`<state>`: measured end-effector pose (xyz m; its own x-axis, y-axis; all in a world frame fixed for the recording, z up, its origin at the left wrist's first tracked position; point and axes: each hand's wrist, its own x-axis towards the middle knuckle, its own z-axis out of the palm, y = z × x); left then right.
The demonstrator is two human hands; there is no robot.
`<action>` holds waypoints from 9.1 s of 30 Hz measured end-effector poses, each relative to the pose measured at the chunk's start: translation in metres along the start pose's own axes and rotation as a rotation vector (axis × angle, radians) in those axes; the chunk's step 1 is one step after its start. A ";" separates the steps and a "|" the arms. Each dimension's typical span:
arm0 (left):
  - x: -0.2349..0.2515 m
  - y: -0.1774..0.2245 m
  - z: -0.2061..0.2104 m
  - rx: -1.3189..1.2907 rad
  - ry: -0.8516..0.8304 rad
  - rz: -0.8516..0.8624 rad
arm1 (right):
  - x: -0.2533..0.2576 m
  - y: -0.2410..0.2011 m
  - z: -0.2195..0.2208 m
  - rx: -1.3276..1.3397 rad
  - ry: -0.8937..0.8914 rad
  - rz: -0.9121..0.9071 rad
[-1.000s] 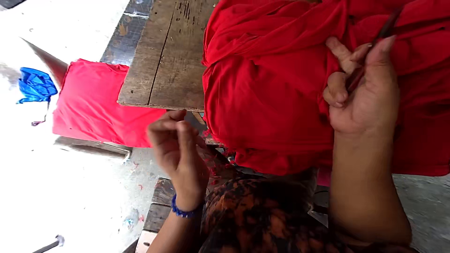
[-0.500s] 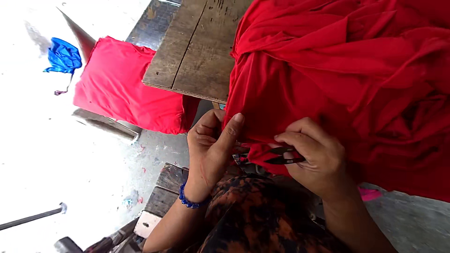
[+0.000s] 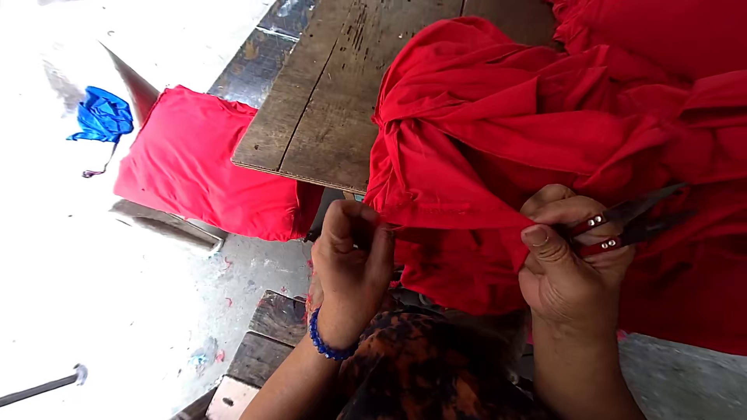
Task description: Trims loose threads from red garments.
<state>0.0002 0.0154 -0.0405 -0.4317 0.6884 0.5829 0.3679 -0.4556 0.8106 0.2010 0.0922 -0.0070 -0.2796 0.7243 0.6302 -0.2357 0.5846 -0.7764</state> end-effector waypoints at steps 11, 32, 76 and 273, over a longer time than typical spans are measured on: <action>0.005 0.024 0.005 -1.084 0.026 -0.559 | -0.015 0.007 -0.005 -0.255 -0.241 -0.084; -0.005 0.015 0.010 -0.543 0.118 -0.013 | -0.005 -0.025 0.027 -0.698 -0.255 -0.087; -0.007 0.018 0.016 -0.482 0.032 -0.073 | -0.021 -0.020 0.019 -0.477 -0.230 0.015; 0.007 0.015 -0.004 -0.443 -0.128 -0.012 | -0.021 -0.018 0.028 0.035 -0.420 0.318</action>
<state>-0.0010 0.0110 -0.0241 -0.3184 0.7465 0.5842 -0.0356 -0.6253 0.7796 0.1847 0.0562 -0.0058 -0.6895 0.6509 0.3175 -0.1071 0.3419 -0.9336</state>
